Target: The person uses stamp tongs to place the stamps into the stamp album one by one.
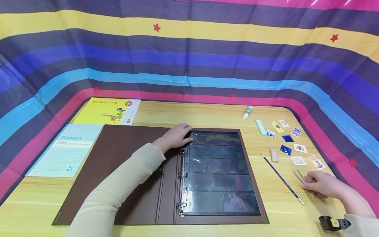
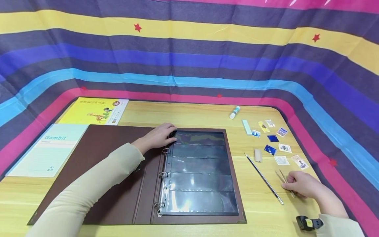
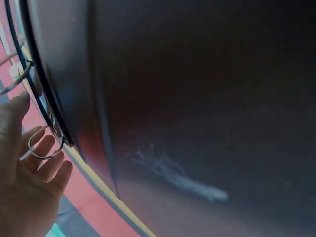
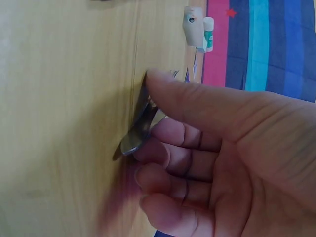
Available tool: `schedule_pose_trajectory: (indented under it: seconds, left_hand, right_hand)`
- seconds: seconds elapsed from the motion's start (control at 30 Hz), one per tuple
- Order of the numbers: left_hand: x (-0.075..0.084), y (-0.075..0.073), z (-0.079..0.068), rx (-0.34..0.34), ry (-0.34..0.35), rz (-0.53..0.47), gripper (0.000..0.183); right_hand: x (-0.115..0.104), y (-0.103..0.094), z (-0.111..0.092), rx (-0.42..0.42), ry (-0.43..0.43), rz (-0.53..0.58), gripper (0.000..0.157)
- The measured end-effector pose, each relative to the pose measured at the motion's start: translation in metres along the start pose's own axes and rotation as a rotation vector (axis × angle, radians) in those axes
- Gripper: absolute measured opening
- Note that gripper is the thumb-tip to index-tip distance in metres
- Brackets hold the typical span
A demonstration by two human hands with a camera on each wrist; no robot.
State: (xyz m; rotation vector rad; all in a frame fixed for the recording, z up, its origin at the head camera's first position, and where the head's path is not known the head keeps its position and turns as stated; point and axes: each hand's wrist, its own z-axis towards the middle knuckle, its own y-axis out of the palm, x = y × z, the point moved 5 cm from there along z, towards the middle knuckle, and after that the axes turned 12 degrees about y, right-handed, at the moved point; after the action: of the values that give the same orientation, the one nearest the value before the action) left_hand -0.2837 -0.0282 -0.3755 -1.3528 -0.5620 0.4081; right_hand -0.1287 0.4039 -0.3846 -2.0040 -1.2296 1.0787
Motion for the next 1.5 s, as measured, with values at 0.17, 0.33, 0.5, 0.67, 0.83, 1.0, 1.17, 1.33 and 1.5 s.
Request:
schedule_pose_trajectory:
  seconds: [0.17, 0.33, 0.5, 0.67, 0.83, 1.0, 1.17, 1.33, 1.5]
  left_hand:
    - [-0.002, -0.002, 0.003, 0.078, 0.003, -0.01, 0.034]
    - [-0.004, -0.002, 0.005, 0.107, -0.024, -0.001, 0.027]
    - [-0.005, 0.0, 0.008, 0.081, -0.062, -0.026, 0.024]
    - [-0.009, 0.003, 0.01, 0.062, -0.107, -0.08, 0.02]
    - [-0.014, 0.007, 0.014, 0.055, -0.168, -0.191, 0.015]
    - [-0.018, 0.009, 0.015, 0.067, -0.249, -0.356, 0.011]
    - [-0.019, 0.009, 0.015, 0.076, -0.3, -0.461, 0.011]
    - [-0.02, 0.009, 0.014, 0.093, -0.317, -0.485, 0.008]
    - [-0.02, 0.009, 0.015, 0.106, -0.311, -0.493, 0.008]
  right_hand:
    - [-0.001, -0.002, 0.0, 0.054, -0.003, -0.04, 0.031]
    - [-0.005, -0.009, 0.001, 0.178, -0.075, -0.154, 0.025]
    - [-0.01, -0.017, 0.003, 0.321, -0.132, -0.194, 0.017]
    - [-0.016, -0.027, 0.004, 0.414, -0.195, -0.167, 0.013]
    - [-0.019, -0.032, 0.002, 0.493, -0.261, -0.142, 0.016]
    - [-0.014, -0.033, 0.004, 0.459, -0.24, -0.074, 0.01]
    - [-0.009, -0.036, 0.005, 0.467, -0.224, -0.072, 0.016]
    - [-0.001, -0.036, 0.007, 0.446, -0.161, -0.092, 0.012]
    - [0.007, -0.037, 0.013, 0.412, -0.078, -0.11, 0.02]
